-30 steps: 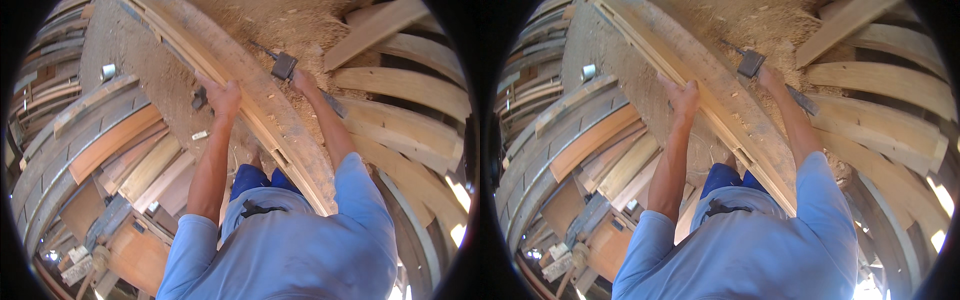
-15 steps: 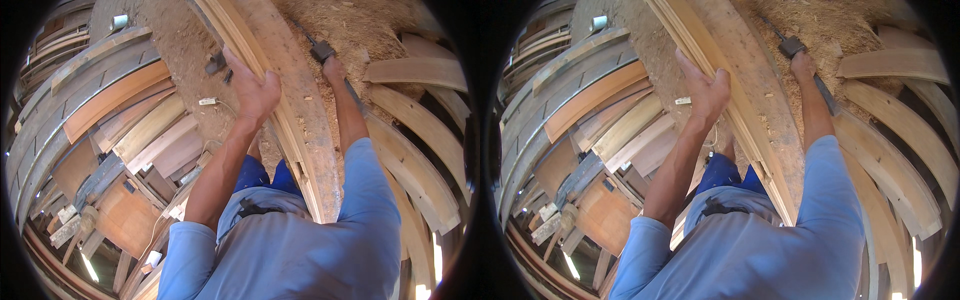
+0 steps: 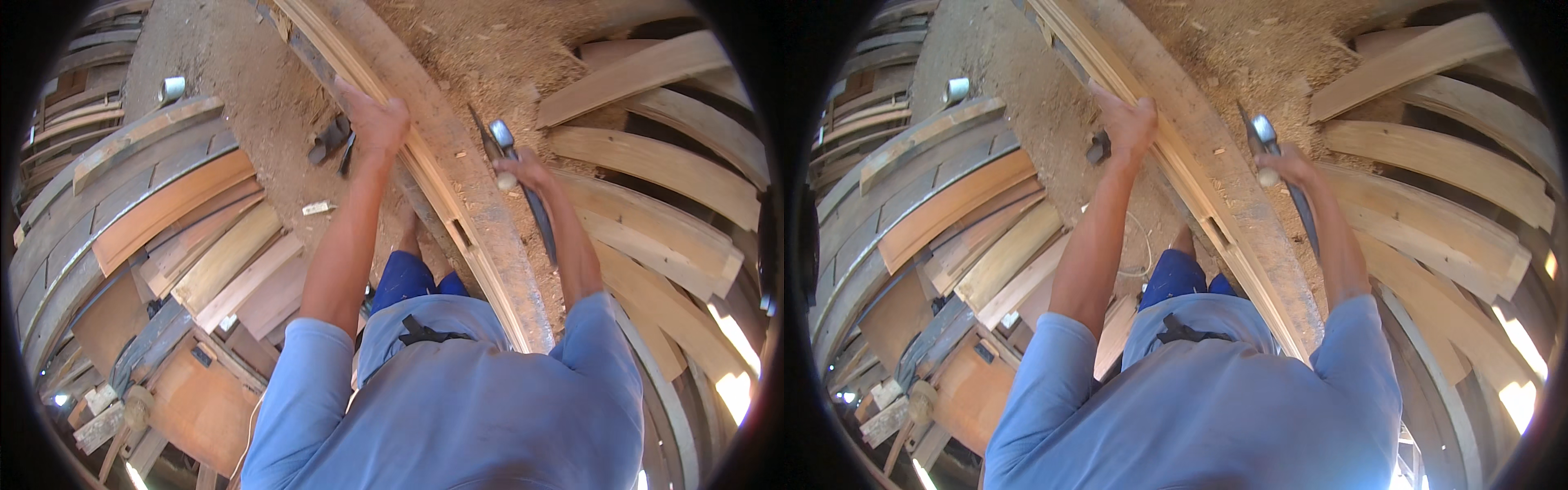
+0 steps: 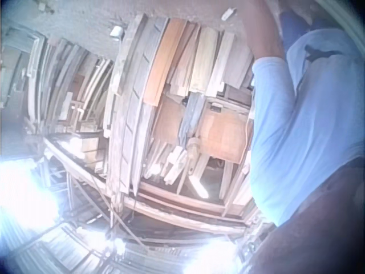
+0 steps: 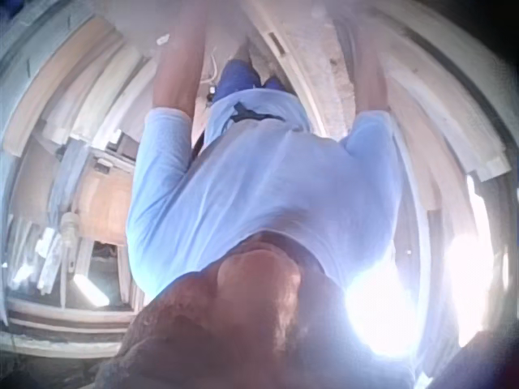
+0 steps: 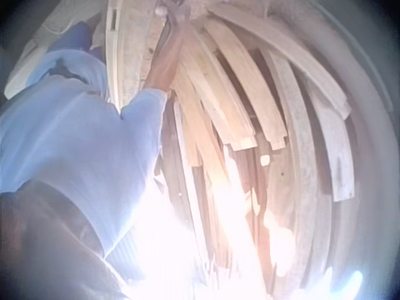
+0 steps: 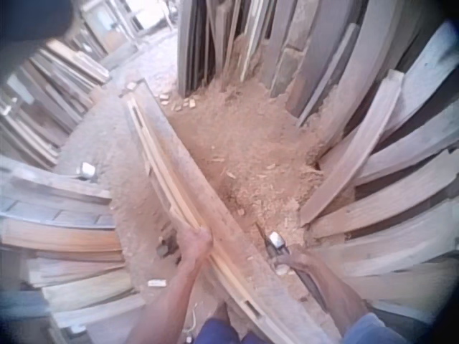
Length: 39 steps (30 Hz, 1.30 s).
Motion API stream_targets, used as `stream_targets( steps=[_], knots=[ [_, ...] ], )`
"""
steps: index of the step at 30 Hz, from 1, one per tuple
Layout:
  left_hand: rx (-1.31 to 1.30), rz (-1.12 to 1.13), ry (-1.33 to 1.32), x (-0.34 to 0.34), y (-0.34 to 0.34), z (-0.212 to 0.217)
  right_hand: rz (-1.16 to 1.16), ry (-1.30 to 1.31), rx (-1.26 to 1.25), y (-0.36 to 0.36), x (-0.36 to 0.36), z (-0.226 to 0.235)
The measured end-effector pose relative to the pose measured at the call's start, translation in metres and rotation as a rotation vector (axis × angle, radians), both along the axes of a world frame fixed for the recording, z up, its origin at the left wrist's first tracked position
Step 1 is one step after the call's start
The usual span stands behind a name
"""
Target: The person shapes a piece of wood using a hammer and a chisel to refine a groove.
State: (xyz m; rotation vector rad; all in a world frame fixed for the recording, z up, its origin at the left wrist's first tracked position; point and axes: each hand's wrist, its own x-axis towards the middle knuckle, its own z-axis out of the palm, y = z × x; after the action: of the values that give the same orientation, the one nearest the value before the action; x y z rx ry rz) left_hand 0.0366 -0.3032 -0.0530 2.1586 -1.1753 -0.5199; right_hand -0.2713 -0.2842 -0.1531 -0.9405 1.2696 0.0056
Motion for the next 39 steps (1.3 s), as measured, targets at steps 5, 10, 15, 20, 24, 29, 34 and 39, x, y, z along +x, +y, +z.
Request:
stream_targets(
  steps=[5,10,15,20,24,29,34,39],
  knots=[
    [0.054,0.023,0.075,-0.002,-0.013,0.019,-0.203,-0.119,0.0,0.067,-0.041,0.11],
    [-0.044,-0.535,-0.474,-0.037,0.03,0.051,-0.428,-0.264,0.02,0.109,-0.055,0.179],
    [-0.009,-1.351,0.088,-0.144,0.136,0.121,-0.608,-0.512,-0.046,0.129,-0.05,0.194],
    [-0.421,-1.104,0.224,-0.155,0.152,0.142,-0.62,-0.557,-0.138,0.136,-0.035,0.241],
    [-0.465,-0.674,0.646,-0.128,0.147,0.18,-0.459,-0.531,-0.402,0.133,-0.034,0.292],
    [-0.872,-0.555,0.731,-0.112,0.125,0.224,-0.555,-0.596,-0.901,0.141,-0.025,0.363],
    [-0.703,-0.323,0.656,-0.106,0.132,0.21,-0.502,-0.903,-0.933,0.151,-0.036,0.396],
    [-0.761,-0.18,0.697,-0.107,0.128,0.18,-0.561,-0.759,-0.968,0.162,-0.035,0.402]
  ],
)
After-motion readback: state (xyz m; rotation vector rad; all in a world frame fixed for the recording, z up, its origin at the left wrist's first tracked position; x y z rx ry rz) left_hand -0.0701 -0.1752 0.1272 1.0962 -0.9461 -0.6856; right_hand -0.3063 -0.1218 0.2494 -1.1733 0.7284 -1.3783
